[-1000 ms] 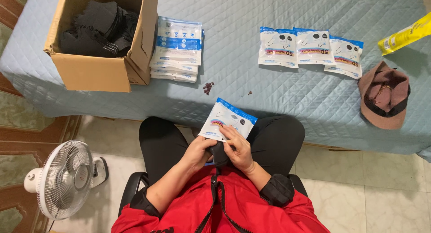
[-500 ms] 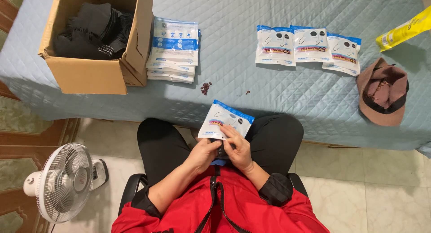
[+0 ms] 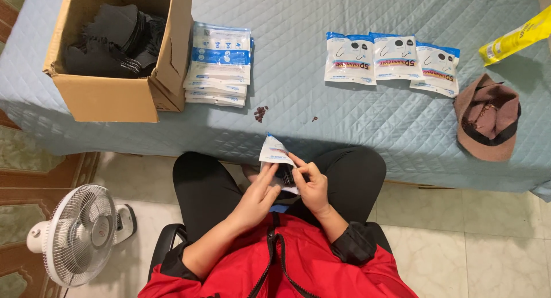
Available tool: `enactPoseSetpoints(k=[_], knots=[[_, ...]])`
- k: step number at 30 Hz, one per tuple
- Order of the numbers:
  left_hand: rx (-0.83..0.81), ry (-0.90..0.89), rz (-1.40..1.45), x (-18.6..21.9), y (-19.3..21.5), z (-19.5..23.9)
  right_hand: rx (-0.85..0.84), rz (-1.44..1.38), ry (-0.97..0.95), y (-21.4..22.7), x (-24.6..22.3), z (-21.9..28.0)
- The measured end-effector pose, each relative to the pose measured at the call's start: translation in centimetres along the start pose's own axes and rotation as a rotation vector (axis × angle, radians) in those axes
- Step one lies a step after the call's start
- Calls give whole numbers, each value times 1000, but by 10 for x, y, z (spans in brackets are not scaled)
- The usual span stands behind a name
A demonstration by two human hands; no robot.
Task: Inspecting and packaging black face masks into individual plastic bags
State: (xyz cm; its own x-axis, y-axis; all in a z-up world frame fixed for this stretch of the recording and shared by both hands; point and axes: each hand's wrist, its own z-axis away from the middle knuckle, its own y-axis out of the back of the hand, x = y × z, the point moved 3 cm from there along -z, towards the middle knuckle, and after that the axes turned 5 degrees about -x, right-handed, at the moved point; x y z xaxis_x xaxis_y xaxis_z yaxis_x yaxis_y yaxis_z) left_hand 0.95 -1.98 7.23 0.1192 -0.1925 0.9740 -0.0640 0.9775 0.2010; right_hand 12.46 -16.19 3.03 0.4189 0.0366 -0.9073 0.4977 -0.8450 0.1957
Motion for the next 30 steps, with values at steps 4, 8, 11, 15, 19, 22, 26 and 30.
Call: enactPoseSetpoints(k=[4, 8, 11, 15, 19, 22, 26, 30], knots=[[147, -321, -194, 18, 18, 8, -19, -107, -117, 12, 7, -4], [178, -416, -447, 27, 39, 6, -215, -205, -189, 17, -6, -8], [54, -320, -454, 1, 39, 0, -382, -239, -195, 16, -16, -8], [-163, -253, -373, -2, 32, -1, -438, -276, -244, 18, -16, -12], [-217, -283, -409, 5, 30, -2, -459, -365, -277, 26, -19, -16], [-135, -279, -384, -10, 30, -5, -475, -337, -302, 32, -11, -18], [168, -277, -363, -7, 42, -8, -290, -84, -346, 56, -7, -29], [398, -498, -477, -2, 48, -15, -335, -61, -505, 62, 40, -9]])
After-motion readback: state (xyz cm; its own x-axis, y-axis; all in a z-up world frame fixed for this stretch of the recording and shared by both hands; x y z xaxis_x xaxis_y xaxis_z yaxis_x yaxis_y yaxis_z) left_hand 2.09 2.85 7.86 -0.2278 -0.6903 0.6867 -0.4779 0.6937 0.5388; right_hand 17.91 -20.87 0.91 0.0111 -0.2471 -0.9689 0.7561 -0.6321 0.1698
